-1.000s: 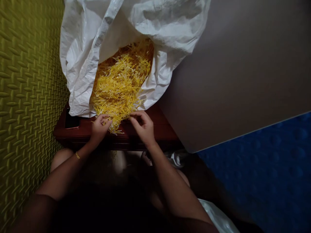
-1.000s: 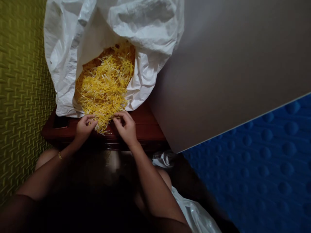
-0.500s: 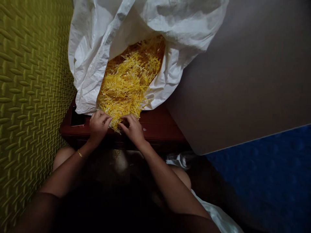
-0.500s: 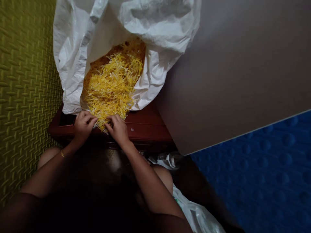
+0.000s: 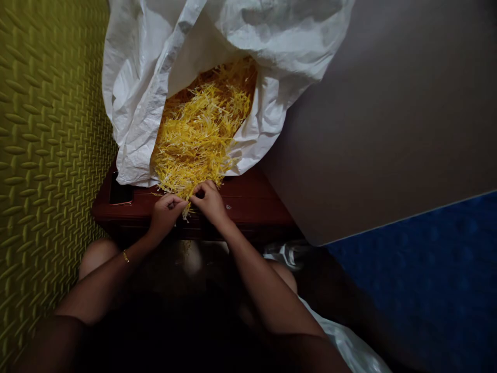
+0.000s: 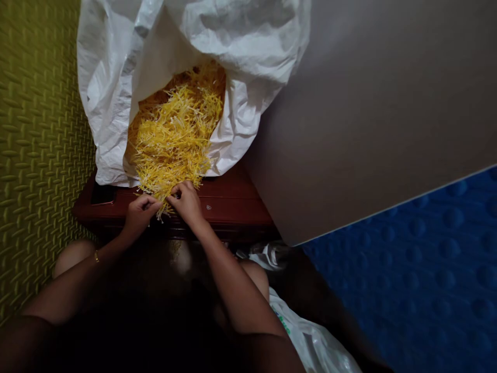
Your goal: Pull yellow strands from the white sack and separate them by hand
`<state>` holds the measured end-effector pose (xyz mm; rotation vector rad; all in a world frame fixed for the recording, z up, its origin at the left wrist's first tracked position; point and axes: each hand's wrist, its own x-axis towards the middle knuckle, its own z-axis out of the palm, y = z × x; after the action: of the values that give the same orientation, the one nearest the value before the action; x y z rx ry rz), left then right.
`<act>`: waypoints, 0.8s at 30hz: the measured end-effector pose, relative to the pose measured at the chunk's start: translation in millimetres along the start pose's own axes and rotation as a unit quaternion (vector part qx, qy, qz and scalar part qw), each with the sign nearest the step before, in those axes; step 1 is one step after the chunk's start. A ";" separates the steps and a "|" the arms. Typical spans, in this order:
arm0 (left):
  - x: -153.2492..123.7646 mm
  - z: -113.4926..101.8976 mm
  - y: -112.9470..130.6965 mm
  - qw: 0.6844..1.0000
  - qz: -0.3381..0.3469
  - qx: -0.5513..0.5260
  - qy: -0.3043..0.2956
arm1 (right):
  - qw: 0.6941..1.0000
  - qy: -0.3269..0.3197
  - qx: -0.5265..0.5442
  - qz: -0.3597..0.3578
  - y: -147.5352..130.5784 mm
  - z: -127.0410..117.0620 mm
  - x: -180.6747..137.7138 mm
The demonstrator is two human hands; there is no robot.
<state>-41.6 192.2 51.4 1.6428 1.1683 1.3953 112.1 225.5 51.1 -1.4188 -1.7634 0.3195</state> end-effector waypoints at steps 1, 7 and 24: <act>-1.4 0.7 -1.4 1.000 0.003 0.006 -0.013 | 0.998 -0.021 0.050 0.021 1.7 -4.0 1.4; -8.4 8.9 -0.9 0.982 0.104 0.096 -0.122 | 0.910 -0.063 0.352 0.211 0.9 -17.9 -3.1; 33.5 38.9 -28.9 0.924 0.141 0.353 -0.028 | 0.840 -0.104 0.452 0.281 9.4 -65.4 -14.0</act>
<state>-8.6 236.0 30.1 2.4113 1.5622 1.1336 166.3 197.1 79.7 -1.1412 -1.0092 1.4520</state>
